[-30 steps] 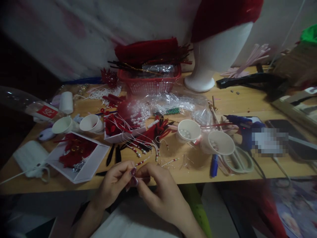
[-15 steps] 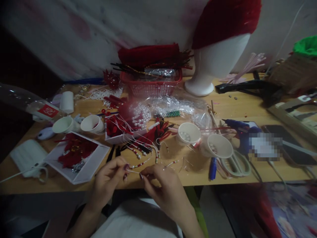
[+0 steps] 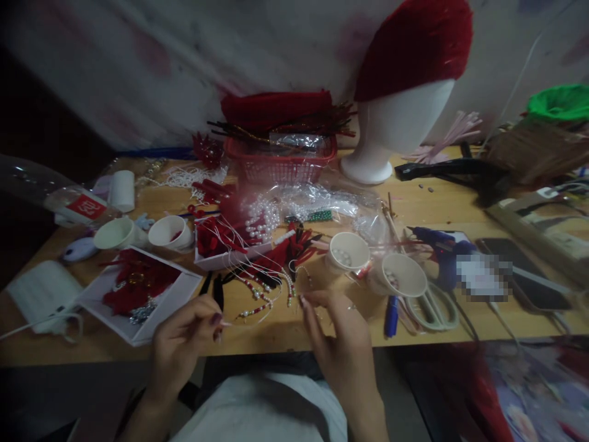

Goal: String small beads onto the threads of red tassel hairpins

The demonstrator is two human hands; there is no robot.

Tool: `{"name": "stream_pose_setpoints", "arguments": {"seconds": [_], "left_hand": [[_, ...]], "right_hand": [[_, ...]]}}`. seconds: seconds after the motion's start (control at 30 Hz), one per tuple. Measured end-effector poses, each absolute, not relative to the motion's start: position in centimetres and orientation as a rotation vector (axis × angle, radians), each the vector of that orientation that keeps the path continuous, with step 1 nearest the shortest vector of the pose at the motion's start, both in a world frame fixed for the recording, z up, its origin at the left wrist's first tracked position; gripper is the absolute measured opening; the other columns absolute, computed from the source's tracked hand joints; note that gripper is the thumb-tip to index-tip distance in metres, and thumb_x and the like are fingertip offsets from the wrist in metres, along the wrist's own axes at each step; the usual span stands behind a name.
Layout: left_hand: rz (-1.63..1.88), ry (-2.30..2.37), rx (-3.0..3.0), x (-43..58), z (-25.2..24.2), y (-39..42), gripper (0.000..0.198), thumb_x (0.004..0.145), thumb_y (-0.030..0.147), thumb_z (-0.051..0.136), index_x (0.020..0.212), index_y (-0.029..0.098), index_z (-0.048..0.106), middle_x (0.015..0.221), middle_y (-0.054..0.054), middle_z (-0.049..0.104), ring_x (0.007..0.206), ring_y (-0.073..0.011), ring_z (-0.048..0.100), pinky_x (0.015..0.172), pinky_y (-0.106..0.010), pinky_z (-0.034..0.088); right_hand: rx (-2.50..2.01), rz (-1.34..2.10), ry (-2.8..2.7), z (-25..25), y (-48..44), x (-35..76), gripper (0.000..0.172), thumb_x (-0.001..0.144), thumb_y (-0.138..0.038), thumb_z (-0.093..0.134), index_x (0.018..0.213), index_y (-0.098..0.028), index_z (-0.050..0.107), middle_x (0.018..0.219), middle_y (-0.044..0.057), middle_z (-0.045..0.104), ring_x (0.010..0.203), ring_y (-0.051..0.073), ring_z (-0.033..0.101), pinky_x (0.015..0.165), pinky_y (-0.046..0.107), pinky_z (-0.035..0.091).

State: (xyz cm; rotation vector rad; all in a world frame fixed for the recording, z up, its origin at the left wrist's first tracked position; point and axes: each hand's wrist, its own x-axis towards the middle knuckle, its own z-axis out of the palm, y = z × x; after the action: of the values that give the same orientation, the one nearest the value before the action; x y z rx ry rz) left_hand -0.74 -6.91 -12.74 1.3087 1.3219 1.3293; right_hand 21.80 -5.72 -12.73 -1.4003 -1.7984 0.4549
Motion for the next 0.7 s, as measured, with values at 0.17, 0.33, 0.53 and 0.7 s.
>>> {"name": "stream_pose_setpoints", "arguments": {"seconds": [0.17, 0.33, 0.53, 0.7], "left_hand": [[1.112, 1.187, 1.687, -0.7, -12.1, -7.4, 0.025, 0.091, 0.019, 0.06, 0.066, 0.019, 0.062, 0.062, -0.001, 0.061, 0.059, -0.0135, 0.056, 0.058, -0.024, 0.04], [1.155, 1.149, 1.745, -1.2, -12.2, -8.2, 0.022, 0.091, 0.014, 0.056, 0.069, 0.02, 0.057, 0.063, 0.0, 0.056, 0.059, -0.0129, 0.053, 0.057, -0.023, 0.038], [1.178, 1.17, 1.72, -1.3, -12.6, -8.0, 0.019, 0.093, 0.018, 0.056, 0.075, 0.021, 0.062, 0.068, -0.002, 0.061, 0.064, -0.0147, 0.057, 0.061, -0.024, 0.042], [1.327, 1.741, 1.833, -5.7, -11.8, -6.6, 0.01, 0.091, 0.02, 0.058, 0.093, 0.023, 0.067, 0.09, -0.004, 0.068, 0.084, -0.018, 0.064, 0.077, -0.026, 0.047]], "right_hand": [[-1.07, 1.1, -1.884, -11.3, -7.2, 18.0, 0.021, 0.091, -0.028, 0.066, 0.111, -0.023, 0.06, 0.101, 0.005, 0.072, 0.092, 0.019, 0.069, 0.079, 0.027, 0.054], [-1.023, 1.356, -1.835, -11.2, -7.4, 17.0, 0.011, 0.098, -0.025, 0.053, 0.089, -0.021, 0.056, 0.073, 0.0, 0.065, 0.062, 0.011, 0.058, 0.057, 0.021, 0.045], [-0.979, 1.138, -1.973, -10.1, -6.1, 17.7, 0.011, 0.096, -0.018, 0.05, 0.089, -0.021, 0.058, 0.072, 0.0, 0.062, 0.062, 0.012, 0.055, 0.056, 0.024, 0.041], [-1.121, 0.807, -1.791, -8.5, -5.1, 19.5, 0.009, 0.093, -0.018, 0.058, 0.087, -0.021, 0.063, 0.068, 0.001, 0.061, 0.057, 0.013, 0.052, 0.05, 0.026, 0.038]]}}
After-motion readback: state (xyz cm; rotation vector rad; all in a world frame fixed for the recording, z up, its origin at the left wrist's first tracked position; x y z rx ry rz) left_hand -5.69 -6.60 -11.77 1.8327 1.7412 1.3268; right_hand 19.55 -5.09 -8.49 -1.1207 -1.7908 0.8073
